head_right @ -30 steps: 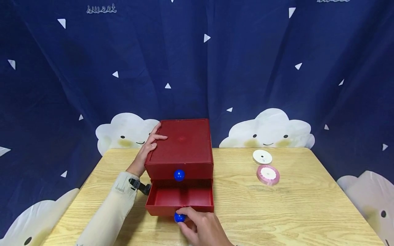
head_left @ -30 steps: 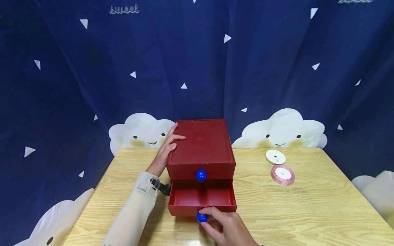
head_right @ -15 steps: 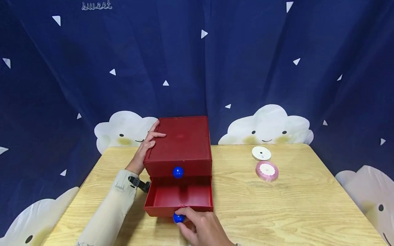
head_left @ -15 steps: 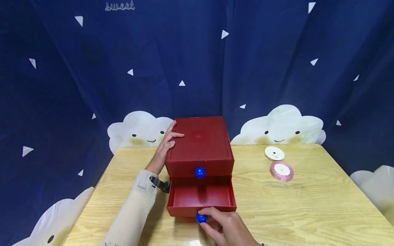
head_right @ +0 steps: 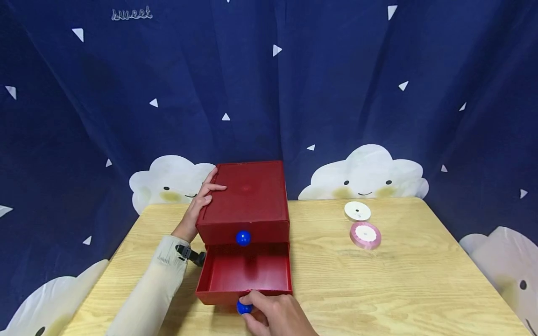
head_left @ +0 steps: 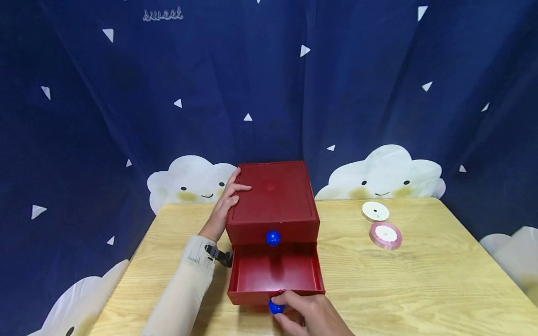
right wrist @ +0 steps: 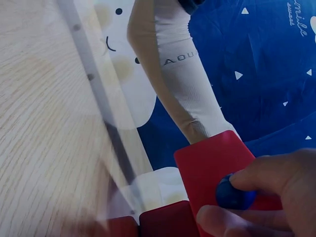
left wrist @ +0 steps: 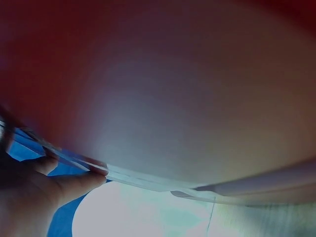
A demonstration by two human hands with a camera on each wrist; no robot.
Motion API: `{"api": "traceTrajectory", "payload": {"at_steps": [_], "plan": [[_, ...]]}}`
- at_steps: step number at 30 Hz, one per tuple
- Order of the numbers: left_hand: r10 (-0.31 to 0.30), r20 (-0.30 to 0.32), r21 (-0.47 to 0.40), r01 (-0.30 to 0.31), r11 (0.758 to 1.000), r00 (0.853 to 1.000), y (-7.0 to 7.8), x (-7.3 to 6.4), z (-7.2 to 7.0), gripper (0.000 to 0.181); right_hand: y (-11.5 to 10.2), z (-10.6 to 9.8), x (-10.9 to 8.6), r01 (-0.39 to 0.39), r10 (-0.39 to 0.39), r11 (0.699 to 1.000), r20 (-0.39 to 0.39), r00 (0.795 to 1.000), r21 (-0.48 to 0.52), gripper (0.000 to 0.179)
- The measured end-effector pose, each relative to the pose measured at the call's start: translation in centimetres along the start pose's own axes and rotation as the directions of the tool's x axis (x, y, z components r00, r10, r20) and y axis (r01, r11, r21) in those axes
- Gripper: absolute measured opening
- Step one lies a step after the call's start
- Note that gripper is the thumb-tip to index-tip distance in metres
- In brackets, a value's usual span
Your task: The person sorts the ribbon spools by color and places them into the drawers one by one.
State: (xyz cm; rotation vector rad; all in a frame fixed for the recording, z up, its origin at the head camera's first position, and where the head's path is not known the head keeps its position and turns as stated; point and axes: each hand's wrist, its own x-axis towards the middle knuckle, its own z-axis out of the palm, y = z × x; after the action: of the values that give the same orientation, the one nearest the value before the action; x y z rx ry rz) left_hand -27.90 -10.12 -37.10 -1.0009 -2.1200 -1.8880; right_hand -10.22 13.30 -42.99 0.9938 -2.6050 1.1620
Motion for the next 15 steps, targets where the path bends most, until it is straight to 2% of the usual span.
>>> {"api": "traceTrajectory", "payload": {"at_steps": [7,15], "plan": [[-0.003,-0.007,-0.008,0.003,1.0,1.0,0.07,-0.15,0.1,0.04,-0.57,-0.4,-0.13,-0.069,0.064,0.996,0.09,0.994,0.055,0.021],[-0.003,-0.008,-0.002,0.003,1.0,1.0,0.16,0.0,0.14,0.039,-0.76,-0.46,-0.13,-0.051,0.045,0.997,0.093,0.995,0.065,0.016]]}}
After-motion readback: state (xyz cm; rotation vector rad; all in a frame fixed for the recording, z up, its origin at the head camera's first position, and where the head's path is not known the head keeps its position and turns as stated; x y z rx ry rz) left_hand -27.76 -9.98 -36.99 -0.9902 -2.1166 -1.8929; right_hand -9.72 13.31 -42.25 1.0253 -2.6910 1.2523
